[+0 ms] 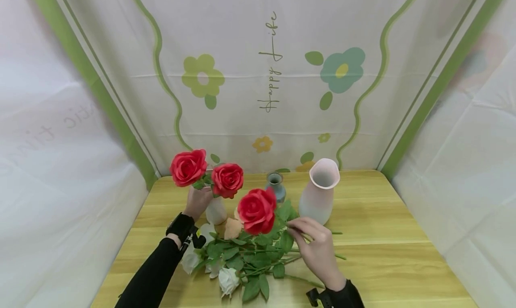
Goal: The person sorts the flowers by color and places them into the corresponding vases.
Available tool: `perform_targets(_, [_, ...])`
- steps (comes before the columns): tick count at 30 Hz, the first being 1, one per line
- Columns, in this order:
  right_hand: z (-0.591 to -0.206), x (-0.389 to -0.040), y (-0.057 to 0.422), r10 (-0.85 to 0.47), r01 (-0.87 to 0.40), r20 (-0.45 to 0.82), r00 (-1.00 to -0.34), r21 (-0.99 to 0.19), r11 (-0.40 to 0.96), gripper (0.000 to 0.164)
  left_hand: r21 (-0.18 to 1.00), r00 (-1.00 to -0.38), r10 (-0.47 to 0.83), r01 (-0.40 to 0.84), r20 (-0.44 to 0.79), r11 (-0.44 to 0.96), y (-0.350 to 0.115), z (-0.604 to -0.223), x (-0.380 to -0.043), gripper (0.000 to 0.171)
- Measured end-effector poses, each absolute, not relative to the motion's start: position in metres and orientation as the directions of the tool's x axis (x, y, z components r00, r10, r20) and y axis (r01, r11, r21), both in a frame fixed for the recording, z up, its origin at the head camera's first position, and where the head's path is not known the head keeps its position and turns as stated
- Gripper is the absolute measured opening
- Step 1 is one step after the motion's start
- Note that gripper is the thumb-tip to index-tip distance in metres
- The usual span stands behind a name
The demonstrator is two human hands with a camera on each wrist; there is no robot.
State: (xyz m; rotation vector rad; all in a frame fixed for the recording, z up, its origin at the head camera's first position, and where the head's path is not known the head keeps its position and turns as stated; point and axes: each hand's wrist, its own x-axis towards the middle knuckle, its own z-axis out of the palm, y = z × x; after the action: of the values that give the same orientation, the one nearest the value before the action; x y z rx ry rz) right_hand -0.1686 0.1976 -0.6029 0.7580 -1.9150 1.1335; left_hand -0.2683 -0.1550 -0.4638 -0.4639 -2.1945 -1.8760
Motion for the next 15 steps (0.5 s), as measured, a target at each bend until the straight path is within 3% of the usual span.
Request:
perform_targets(6, [-0.496, -0.125, 0.179, 0.037, -0.792, 0.834, -0.55, -0.535, 0.294, 0.035, 0.912, -0.925, 0.091, 0.379, 0.369, 0.158, -0.154, -0.463, -0.268, 0.044])
perform_targets(8, [-0.485, -0.121, 0.177, 0.069, -0.795, 0.831, -0.552, -0.55, 0.257, 0.035, 0.916, -0.931, 0.09, 0.365, 0.355, 0.164, -0.153, -0.462, -0.268, 0.045])
perform_targets(11, [-0.502, -0.128, 0.182, 0.09, -0.791, 0.814, -0.573, -0.579, 0.2, 0.034, 0.926, -0.938, 0.093, 0.345, 0.334, 0.153, -0.152, -0.461, -0.268, 0.044])
perform_targets(15, [-0.572, -0.157, 0.203, 0.11, -0.742, 0.765, -0.634, -0.642, 0.191, 0.037, 0.932, -0.936, 0.105, 0.346, 0.335, 0.11, -0.151, -0.462, -0.269, 0.045])
